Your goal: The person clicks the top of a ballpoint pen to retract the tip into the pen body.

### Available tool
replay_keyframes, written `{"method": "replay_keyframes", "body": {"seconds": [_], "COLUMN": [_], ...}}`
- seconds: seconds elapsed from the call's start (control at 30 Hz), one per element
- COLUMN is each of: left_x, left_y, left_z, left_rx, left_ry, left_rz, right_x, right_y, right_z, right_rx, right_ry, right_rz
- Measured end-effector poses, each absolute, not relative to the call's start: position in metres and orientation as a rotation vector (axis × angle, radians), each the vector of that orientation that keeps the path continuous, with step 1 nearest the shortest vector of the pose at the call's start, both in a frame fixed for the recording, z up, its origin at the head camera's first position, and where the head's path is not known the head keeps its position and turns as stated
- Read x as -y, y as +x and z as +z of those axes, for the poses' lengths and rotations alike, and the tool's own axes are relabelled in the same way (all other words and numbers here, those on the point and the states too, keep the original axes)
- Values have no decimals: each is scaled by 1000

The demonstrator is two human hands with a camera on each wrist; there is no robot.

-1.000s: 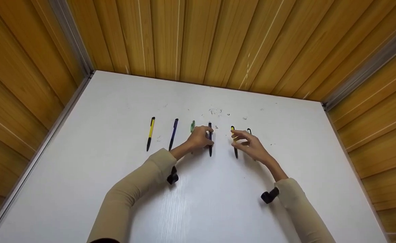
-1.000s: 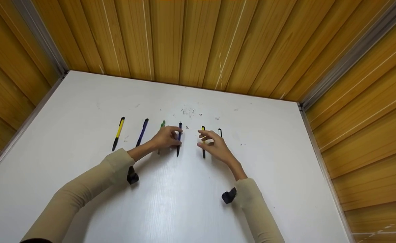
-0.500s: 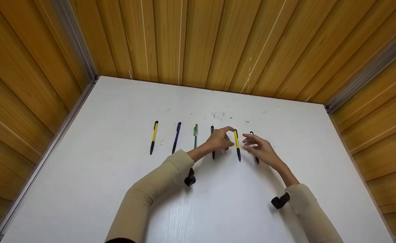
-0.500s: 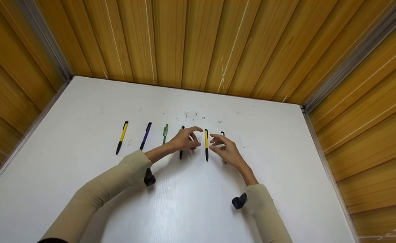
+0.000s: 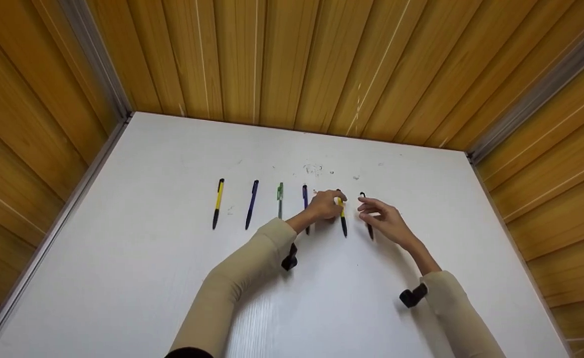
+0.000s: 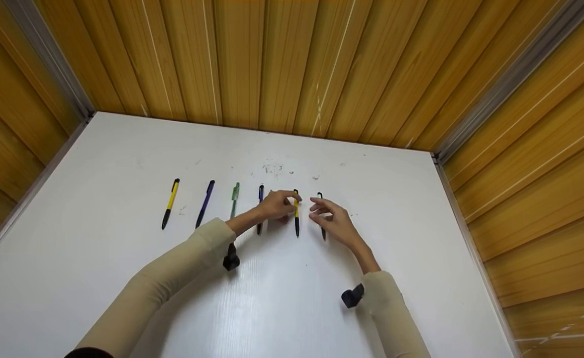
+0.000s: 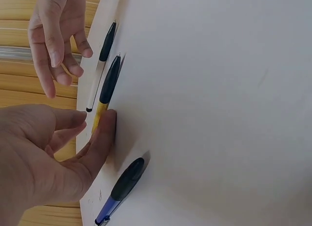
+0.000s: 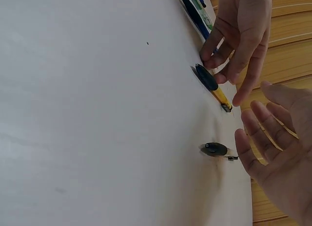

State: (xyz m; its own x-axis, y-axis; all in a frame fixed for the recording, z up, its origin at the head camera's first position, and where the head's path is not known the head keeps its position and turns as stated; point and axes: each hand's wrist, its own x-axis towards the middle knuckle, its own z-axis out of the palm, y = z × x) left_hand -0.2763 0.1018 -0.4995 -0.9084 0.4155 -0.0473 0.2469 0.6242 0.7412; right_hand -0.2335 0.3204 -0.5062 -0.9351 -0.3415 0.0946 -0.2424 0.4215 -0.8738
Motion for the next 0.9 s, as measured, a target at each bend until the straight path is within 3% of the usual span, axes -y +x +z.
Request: {"method": "replay_keyframes", "body": {"seconds": [0.9], "left_x": [-137], "left_y": [-281], "left_z": [-498], "left_rx": [-2907], "left_ry": [251], "left_rz": [727], "right_x": [-353], "right_y": [-224], "right_z": [-512], "right_rx": [-2646], "right_ry": [-451], "right_rz": [-1517]}}
